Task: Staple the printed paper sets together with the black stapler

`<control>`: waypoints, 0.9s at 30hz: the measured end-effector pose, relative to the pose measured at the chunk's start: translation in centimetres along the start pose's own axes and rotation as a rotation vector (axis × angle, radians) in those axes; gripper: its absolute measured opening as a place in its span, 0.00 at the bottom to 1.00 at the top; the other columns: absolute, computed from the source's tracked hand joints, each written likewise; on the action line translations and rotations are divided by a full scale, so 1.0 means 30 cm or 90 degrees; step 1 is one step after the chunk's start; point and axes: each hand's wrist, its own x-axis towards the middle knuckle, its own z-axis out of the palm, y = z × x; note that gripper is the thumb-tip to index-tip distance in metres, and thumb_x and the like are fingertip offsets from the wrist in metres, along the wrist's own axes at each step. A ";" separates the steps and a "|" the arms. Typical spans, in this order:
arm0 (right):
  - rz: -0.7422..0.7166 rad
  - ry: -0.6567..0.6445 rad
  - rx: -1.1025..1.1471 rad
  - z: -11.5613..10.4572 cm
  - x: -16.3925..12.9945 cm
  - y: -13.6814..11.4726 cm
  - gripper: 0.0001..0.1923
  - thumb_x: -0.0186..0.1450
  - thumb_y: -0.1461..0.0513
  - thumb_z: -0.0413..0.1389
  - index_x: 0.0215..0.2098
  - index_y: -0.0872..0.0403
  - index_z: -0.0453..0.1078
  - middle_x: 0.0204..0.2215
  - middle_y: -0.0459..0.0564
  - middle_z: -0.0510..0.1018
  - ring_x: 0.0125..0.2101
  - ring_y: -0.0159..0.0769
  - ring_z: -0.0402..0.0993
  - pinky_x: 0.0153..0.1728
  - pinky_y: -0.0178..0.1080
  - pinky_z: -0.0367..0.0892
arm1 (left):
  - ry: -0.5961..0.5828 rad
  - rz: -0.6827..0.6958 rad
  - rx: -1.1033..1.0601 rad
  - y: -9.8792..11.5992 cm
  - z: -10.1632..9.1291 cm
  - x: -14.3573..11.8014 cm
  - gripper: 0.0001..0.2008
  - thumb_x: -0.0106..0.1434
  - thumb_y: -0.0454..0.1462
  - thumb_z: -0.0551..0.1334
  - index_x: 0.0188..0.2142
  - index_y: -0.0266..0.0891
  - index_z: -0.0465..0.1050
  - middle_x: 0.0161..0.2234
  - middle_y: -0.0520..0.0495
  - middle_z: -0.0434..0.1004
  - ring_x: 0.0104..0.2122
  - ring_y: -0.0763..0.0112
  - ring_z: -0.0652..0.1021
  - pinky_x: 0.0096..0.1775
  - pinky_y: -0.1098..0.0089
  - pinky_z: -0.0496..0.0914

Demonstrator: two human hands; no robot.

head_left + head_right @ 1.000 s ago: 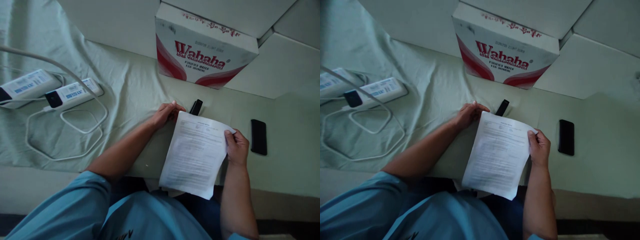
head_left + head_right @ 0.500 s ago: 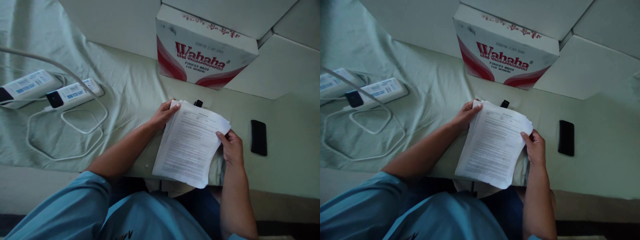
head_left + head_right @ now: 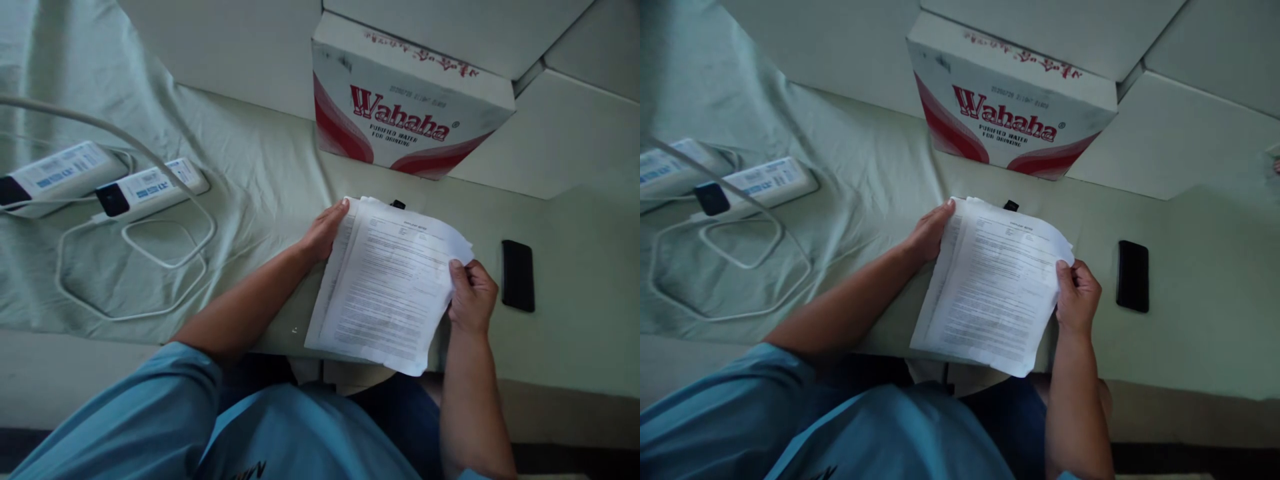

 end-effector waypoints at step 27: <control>-0.045 0.077 -0.093 0.016 -0.026 0.014 0.23 0.64 0.43 0.67 0.36 0.54 0.79 0.29 0.46 0.79 0.31 0.37 0.72 0.36 0.40 0.68 | 0.015 -0.032 -0.027 -0.013 0.003 -0.007 0.28 0.58 0.59 0.74 0.44 0.38 0.83 0.35 0.44 0.87 0.31 0.61 0.83 0.32 0.66 0.76</control>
